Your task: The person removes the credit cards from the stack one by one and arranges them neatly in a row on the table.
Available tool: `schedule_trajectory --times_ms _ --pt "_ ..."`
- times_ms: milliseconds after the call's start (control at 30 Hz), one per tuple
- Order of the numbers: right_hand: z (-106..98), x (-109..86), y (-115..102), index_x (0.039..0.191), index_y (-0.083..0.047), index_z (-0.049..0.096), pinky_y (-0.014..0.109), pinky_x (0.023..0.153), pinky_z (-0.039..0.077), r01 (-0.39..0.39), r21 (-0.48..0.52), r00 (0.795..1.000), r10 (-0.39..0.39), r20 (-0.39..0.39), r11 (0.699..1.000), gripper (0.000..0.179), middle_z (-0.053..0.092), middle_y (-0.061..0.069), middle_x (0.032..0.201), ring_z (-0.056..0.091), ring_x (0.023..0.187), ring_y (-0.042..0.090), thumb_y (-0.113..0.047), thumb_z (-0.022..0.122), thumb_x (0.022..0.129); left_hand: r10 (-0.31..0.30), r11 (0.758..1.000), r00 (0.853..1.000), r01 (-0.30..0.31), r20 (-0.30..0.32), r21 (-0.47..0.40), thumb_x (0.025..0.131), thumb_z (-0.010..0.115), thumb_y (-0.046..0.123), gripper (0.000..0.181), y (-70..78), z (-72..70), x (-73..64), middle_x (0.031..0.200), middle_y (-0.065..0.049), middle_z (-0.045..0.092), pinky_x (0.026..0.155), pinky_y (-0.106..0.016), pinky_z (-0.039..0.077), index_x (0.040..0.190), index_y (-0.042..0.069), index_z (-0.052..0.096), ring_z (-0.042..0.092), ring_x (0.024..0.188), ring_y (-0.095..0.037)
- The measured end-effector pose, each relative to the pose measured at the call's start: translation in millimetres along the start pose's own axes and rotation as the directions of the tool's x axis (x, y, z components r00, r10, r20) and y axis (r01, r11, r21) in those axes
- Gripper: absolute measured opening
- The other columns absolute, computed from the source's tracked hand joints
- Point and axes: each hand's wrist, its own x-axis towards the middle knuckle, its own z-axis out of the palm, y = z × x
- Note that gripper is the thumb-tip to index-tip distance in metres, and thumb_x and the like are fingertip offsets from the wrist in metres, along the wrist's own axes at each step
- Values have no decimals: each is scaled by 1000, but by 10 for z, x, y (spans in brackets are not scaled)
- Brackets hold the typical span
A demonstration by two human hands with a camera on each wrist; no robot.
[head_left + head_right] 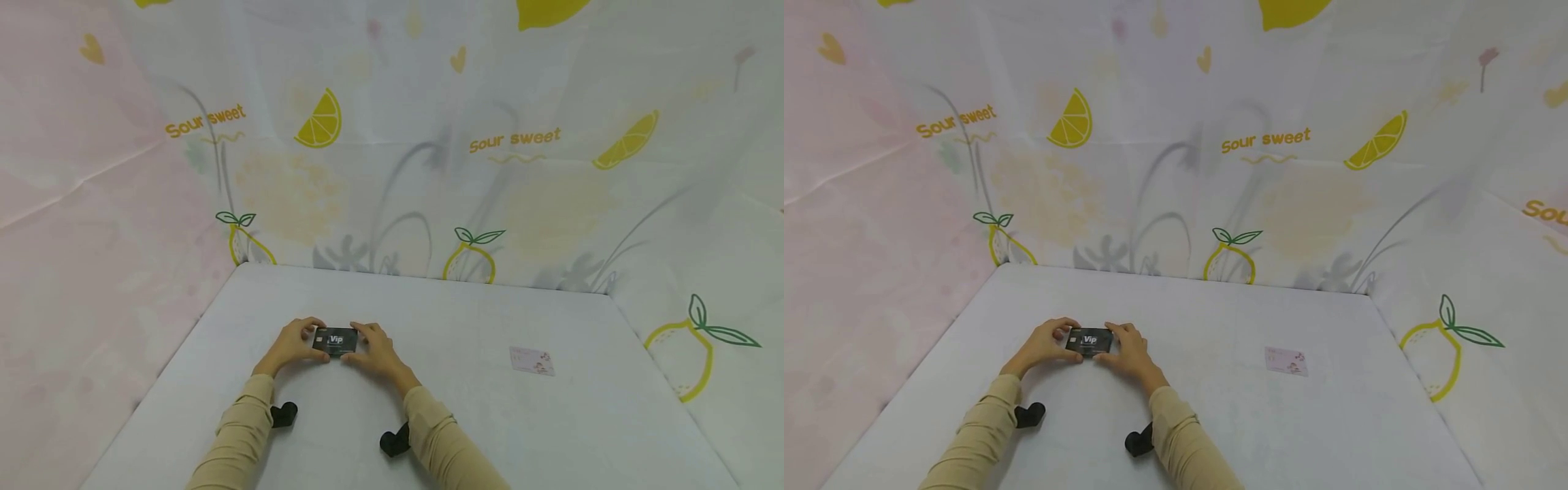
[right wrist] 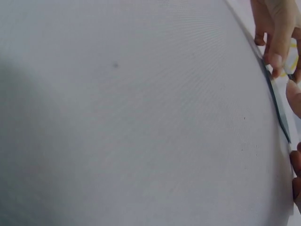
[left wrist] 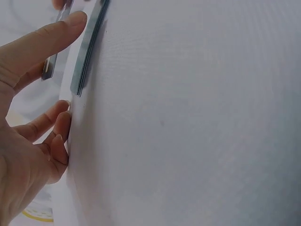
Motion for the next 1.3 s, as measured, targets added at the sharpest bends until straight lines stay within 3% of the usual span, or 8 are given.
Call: schedule_trajectory --times_ms 367,967,1300 --pt "-13 25 -10 130 -10 54 51 91 36 -67 14 997 66 36 998 64 48 12 123 54 104 25 -30 79 75 -15 1000 1000 15 8 11 58 90 25 63 34 2 -25 110 -24 56 77 -50 47 112 8 62 57 94 -36" --pt "-17 0 -30 128 -7 54 46 84 38 -20 -63 999 22 32 998 61 50 11 125 51 102 24 -37 74 80 -6 1000 1000 6 -3 -24 61 89 24 64 -14 14 -66 113 -23 55 83 -52 46 116 6 61 55 99 -38" --pt "-26 -2 -45 128 -7 55 44 82 38 -5 -75 1000 6 26 997 60 53 10 122 50 100 24 -37 74 79 -2 997 999 -1 -34 -79 62 88 20 65 28 34 -126 116 -23 58 87 -52 44 117 -2 61 54 103 -39"
